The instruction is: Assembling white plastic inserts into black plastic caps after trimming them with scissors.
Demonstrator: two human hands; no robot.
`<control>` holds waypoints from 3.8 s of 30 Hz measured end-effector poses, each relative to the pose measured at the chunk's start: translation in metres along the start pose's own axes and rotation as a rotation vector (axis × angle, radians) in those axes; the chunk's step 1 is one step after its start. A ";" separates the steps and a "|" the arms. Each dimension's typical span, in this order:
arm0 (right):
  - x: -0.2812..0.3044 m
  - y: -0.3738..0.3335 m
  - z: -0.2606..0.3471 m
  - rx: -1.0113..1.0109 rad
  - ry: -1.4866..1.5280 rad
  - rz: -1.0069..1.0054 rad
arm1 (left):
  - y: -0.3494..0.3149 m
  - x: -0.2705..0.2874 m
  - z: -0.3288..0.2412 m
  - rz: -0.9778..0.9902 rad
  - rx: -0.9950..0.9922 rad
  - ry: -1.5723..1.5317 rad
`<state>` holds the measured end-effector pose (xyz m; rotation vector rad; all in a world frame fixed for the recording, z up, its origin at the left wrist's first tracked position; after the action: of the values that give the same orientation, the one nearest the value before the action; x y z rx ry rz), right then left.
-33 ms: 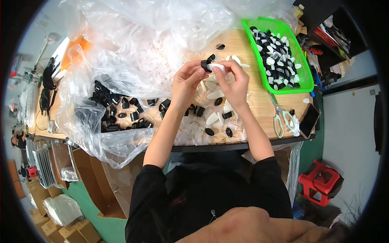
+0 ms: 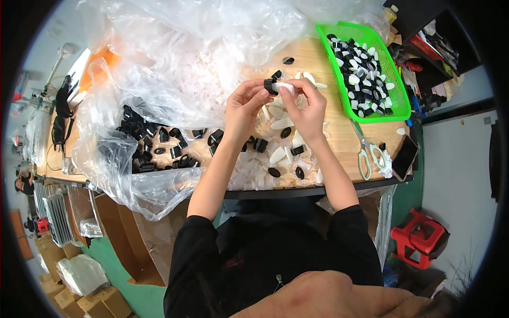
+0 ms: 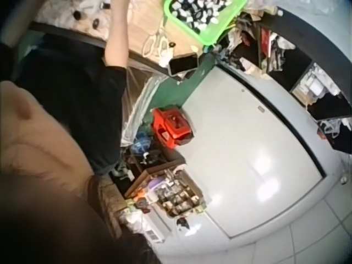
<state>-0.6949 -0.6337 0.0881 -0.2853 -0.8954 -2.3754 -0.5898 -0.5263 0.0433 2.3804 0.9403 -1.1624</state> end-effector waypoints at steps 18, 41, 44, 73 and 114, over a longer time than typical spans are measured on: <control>-0.014 -0.005 -0.017 -0.043 0.101 0.038 | -0.009 -0.005 -0.014 -0.081 -0.205 0.446; -0.047 -0.018 -0.041 -0.431 0.862 0.191 | -0.016 -0.021 -0.024 -0.006 -0.375 0.518; -0.042 -0.016 -0.036 -0.369 0.716 0.183 | -0.015 -0.019 -0.021 -0.009 -0.315 0.329; -0.039 -0.013 -0.036 -0.359 0.665 0.210 | -0.017 -0.023 -0.023 -0.033 -0.360 0.545; -0.011 0.003 -0.021 -0.091 0.297 0.128 | -0.003 -0.004 -0.019 0.008 -0.255 0.520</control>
<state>-0.6837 -0.6447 0.0695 -0.0208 -0.6129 -2.2664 -0.5827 -0.5152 0.0577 2.5028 1.1491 -0.3801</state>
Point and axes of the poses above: each hand's wrist, its own y-axis towards the middle knuckle, its own x-axis out of the back of the hand, z = x × y, the point moved 7 cm from there along y, towards the middle knuckle, and after that the axes turned 15 degrees about -y, right-handed, at the moved point
